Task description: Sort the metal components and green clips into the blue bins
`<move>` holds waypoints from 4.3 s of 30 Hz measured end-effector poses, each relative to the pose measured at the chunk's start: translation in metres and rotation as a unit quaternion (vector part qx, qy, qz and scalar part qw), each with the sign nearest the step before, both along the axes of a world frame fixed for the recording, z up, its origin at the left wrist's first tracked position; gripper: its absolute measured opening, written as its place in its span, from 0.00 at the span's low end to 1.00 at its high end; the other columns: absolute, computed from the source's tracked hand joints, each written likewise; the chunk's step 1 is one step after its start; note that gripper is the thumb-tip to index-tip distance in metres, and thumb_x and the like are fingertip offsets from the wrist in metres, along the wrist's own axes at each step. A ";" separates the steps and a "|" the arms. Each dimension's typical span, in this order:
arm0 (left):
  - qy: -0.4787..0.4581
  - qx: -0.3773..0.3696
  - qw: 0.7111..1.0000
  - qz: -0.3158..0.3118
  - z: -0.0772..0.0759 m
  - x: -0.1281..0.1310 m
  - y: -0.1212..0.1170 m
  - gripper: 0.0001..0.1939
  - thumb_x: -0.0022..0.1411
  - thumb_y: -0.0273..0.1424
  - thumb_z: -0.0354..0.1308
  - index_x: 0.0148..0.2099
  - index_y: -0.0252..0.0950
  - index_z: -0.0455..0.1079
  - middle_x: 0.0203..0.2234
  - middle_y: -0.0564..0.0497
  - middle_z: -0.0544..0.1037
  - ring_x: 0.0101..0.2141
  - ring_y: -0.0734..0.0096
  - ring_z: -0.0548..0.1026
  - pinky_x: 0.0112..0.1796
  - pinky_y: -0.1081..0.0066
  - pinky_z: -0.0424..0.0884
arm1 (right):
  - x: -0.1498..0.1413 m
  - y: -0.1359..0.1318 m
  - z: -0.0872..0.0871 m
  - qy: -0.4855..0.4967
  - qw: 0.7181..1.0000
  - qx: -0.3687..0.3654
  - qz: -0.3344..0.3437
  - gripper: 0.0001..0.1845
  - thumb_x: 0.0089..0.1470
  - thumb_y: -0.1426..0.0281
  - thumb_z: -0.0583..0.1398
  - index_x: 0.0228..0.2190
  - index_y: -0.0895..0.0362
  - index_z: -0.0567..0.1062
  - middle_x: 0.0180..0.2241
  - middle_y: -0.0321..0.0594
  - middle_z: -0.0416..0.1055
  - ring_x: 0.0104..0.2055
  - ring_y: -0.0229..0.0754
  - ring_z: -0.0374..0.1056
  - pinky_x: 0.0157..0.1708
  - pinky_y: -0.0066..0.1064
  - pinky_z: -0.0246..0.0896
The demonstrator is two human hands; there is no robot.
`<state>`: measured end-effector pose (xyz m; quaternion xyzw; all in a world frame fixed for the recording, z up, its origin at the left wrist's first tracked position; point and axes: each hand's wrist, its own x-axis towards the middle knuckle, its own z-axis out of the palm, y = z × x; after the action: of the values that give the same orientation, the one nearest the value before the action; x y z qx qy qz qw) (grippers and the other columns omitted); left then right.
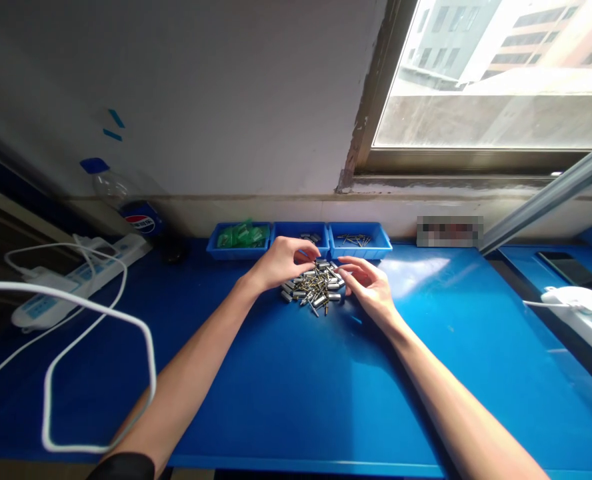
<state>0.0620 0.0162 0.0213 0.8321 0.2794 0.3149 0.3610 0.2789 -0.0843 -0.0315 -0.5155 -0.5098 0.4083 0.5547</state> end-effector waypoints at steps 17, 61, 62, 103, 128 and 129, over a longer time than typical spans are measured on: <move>-0.011 0.014 1.000 -0.021 0.002 0.016 -0.017 0.07 0.60 0.28 0.68 0.41 0.33 0.80 0.36 0.47 0.86 0.37 0.66 0.85 0.43 0.69 0.83 | -0.005 -0.001 0.017 0.005 1.000 -0.020 0.011 0.22 0.51 0.51 0.71 0.40 0.54 0.85 0.28 0.39 0.79 0.25 0.41 0.69 0.26 0.34 0.67; -0.003 0.085 0.996 -0.028 -0.014 0.005 -0.002 0.10 0.63 0.26 0.67 0.47 0.33 0.76 0.42 0.45 0.83 0.39 0.65 0.85 0.44 0.69 0.83 | -0.003 0.010 0.007 -0.019 0.999 -0.033 0.020 0.22 0.54 0.54 0.70 0.46 0.54 0.84 0.31 0.40 0.80 0.25 0.39 0.67 0.23 0.30 0.59; -0.008 0.085 0.996 -0.033 -0.015 0.006 -0.003 0.09 0.63 0.26 0.67 0.46 0.33 0.76 0.42 0.45 0.83 0.39 0.66 0.85 0.44 0.69 0.83 | -0.002 0.010 0.008 -0.013 0.999 -0.036 0.024 0.22 0.54 0.53 0.70 0.45 0.54 0.84 0.31 0.40 0.80 0.25 0.38 0.66 0.23 0.30 0.59; 0.199 0.200 0.959 0.016 -0.021 0.001 0.004 0.13 0.65 0.19 0.58 0.45 0.36 0.81 0.39 0.46 0.85 0.39 0.64 0.84 0.42 0.70 0.77 | 0.010 0.013 0.007 0.019 0.998 0.025 -0.054 0.21 0.58 0.57 0.68 0.49 0.53 0.79 0.47 0.45 0.81 0.21 0.32 0.62 0.24 0.33 0.62; 0.088 0.090 0.992 0.009 -0.012 0.010 -0.004 0.08 0.66 0.29 0.65 0.45 0.35 0.82 0.40 0.46 0.86 0.40 0.63 0.85 0.47 0.67 0.80 | 0.003 0.009 0.017 0.000 0.999 -0.036 -0.019 0.21 0.51 0.55 0.72 0.43 0.55 0.85 0.42 0.45 0.84 0.36 0.46 0.77 0.38 0.39 0.74; 0.127 0.114 0.985 0.013 -0.014 0.008 -0.002 0.09 0.66 0.27 0.63 0.47 0.36 0.82 0.42 0.46 0.86 0.44 0.62 0.84 0.50 0.66 0.79 | 0.004 0.010 0.016 0.001 0.999 -0.024 -0.035 0.24 0.51 0.55 0.72 0.46 0.54 0.84 0.46 0.46 0.83 0.35 0.44 0.76 0.36 0.38 0.73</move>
<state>0.0700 0.0145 0.0072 0.8972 0.2958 0.2413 0.2220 0.2828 -0.0742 -0.0154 -0.5457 -0.4809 0.4013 0.5567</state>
